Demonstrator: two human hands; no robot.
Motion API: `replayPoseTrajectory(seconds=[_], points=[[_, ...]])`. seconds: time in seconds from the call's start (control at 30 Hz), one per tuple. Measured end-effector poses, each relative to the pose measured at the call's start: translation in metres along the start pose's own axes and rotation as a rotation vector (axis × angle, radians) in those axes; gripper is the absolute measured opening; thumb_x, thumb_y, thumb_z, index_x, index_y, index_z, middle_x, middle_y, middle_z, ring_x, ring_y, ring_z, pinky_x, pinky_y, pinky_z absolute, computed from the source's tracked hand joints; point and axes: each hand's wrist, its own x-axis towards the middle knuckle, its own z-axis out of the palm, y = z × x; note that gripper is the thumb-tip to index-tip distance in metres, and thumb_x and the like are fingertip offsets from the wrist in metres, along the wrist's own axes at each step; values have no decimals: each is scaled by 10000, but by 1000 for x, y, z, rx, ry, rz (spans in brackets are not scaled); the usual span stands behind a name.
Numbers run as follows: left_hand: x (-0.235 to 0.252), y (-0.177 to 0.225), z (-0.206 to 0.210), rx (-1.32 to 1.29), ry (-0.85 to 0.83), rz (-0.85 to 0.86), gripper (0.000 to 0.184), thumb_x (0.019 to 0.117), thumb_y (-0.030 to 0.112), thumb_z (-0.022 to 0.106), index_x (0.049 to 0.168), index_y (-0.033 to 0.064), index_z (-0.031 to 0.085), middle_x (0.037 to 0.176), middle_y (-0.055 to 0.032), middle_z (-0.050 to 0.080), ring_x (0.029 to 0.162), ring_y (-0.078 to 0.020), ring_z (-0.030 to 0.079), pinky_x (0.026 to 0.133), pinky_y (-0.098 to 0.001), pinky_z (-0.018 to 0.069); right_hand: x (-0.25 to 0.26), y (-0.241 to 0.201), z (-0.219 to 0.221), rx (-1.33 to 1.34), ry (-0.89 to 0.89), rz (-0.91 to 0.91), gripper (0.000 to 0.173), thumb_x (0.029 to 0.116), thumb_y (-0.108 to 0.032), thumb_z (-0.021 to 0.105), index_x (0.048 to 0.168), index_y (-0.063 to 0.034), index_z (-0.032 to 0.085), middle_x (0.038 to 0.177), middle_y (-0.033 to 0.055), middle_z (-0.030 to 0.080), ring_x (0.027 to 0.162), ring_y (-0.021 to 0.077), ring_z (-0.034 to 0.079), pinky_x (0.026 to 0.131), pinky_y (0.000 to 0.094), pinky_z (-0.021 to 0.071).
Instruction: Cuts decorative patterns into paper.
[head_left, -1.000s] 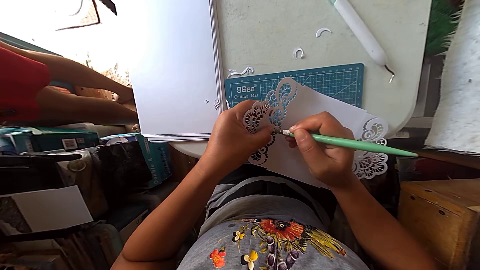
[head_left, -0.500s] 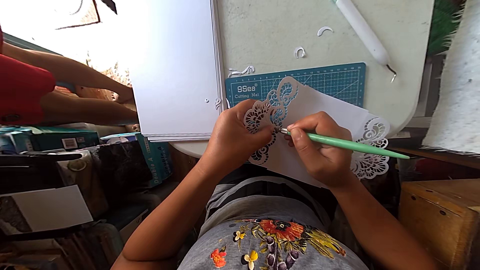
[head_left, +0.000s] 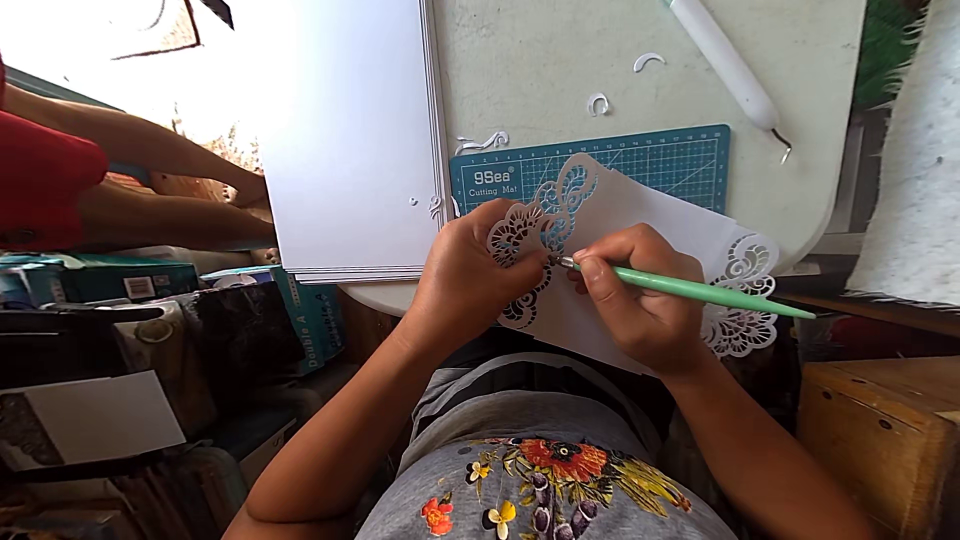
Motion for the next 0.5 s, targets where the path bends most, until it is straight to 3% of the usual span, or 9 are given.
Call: replayPoseTrajectory(seconds=[0.5], points=[[-3, 3, -1, 38, -8, -3, 254, 861, -1, 733, 1095, 75, 673, 899, 22, 717, 746, 26, 671, 648, -133, 558, 0, -1, 1, -11, 6, -8, 123, 962, -50, 571, 948, 45, 649, 798, 43, 651, 723, 33, 612, 657, 174, 513]])
